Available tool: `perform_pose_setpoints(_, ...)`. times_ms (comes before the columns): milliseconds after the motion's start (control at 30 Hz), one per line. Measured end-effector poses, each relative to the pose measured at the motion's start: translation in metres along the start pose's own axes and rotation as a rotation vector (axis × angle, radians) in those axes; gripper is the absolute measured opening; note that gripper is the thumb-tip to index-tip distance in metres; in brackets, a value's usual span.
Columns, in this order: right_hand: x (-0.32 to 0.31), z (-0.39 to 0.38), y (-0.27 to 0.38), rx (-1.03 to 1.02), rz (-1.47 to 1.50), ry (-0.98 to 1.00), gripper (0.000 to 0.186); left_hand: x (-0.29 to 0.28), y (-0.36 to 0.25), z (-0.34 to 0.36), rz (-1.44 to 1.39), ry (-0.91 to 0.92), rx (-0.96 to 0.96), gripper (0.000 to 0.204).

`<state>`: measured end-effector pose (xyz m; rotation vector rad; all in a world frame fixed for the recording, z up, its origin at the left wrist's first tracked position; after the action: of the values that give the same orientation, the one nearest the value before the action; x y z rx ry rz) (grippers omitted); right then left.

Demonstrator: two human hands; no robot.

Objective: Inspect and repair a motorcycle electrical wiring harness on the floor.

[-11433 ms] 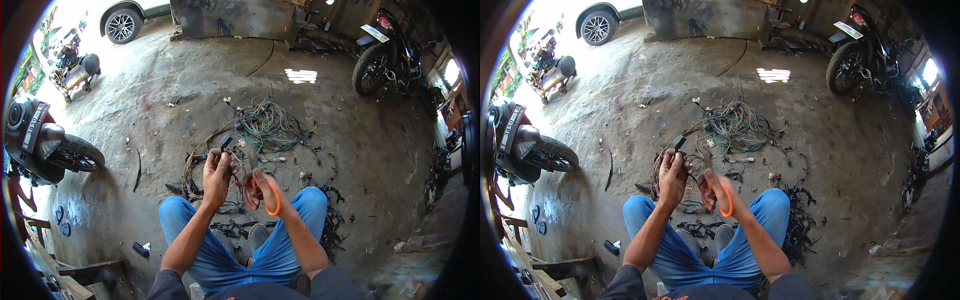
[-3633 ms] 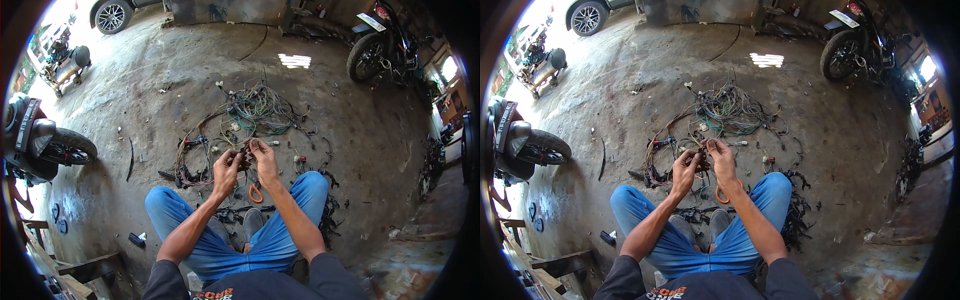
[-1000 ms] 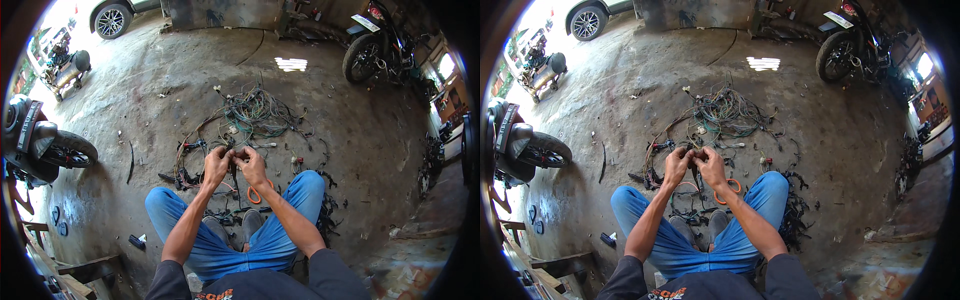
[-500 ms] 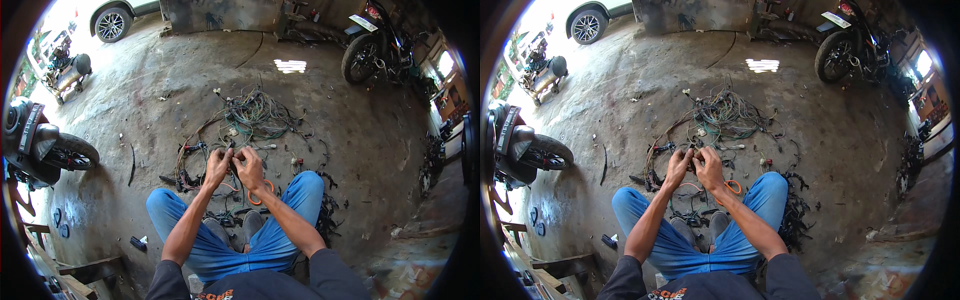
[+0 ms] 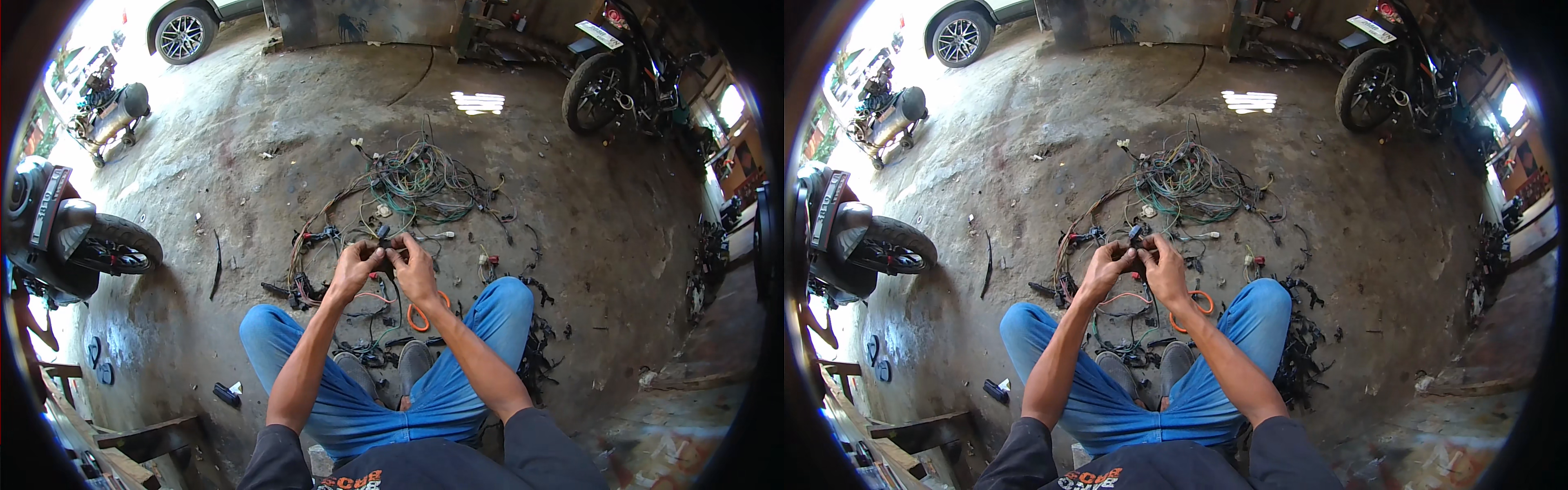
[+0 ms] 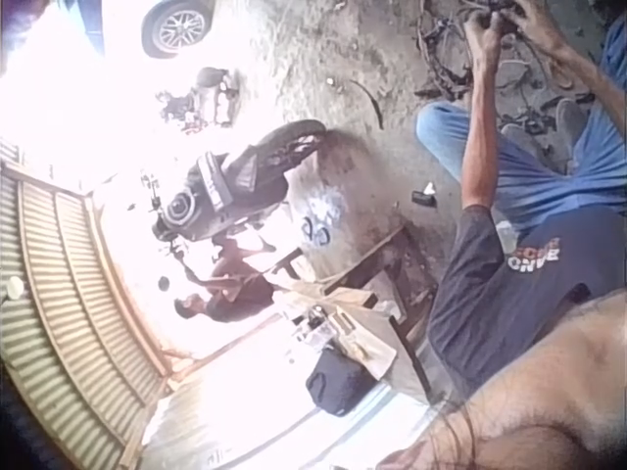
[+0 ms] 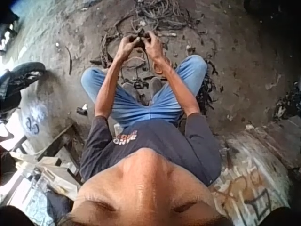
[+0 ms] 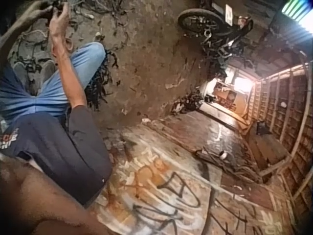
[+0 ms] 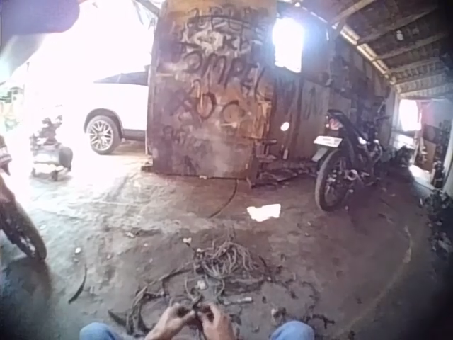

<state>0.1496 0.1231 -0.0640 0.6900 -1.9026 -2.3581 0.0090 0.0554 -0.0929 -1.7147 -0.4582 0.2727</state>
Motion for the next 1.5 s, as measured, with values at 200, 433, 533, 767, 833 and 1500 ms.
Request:
perform_pose_setpoints(200, 0.006, -0.001, 0.009, -0.236, -0.046, -0.032, 0.010, -0.001, 0.014, 0.007, 0.088, -0.141, 0.042, 0.027)
perform_pose_setpoints(433, 0.007, -0.006, 0.025, -0.457, -0.159, -0.050, 0.011, -0.002, 0.014, 0.003, -0.076, -0.189, -0.052, 0.019)
perform_pose_setpoints(533, 0.000, -0.008, 0.028, -0.342, -0.021, -0.024, 0.017, -0.003, 0.006, -0.001, -0.371, -0.106, 0.016, 0.024)
perform_pose_setpoints(767, -0.006, 0.002, 0.016, 0.003, 0.152, 0.129, 0.017, -0.012, -0.007, -0.004, -0.203, 0.035, -0.070, 0.035)
perform_pose_setpoints(833, -0.006, 0.004, 0.012, 0.064, 0.137, 0.138, 0.014, -0.010, -0.003, -0.001, -0.171, 0.022, -0.044, 0.031)
perform_pose_setpoints(1500, -0.003, 0.004, -0.014, 0.301, 0.709, 0.243, 0.011, 0.008, -0.012, -0.001, -0.235, 0.179, -0.046, 0.034)
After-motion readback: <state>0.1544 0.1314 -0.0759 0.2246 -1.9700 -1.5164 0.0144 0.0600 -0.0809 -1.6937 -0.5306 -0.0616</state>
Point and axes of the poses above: each hand's wrist, its own z-axis towards the middle knuckle, its own x-axis out of the palm, y = z × x, the point moved 3 cm from there along z, towards the middle knuckle, and after that the axes turned 8 degrees about -y, right-handed, at the moved point
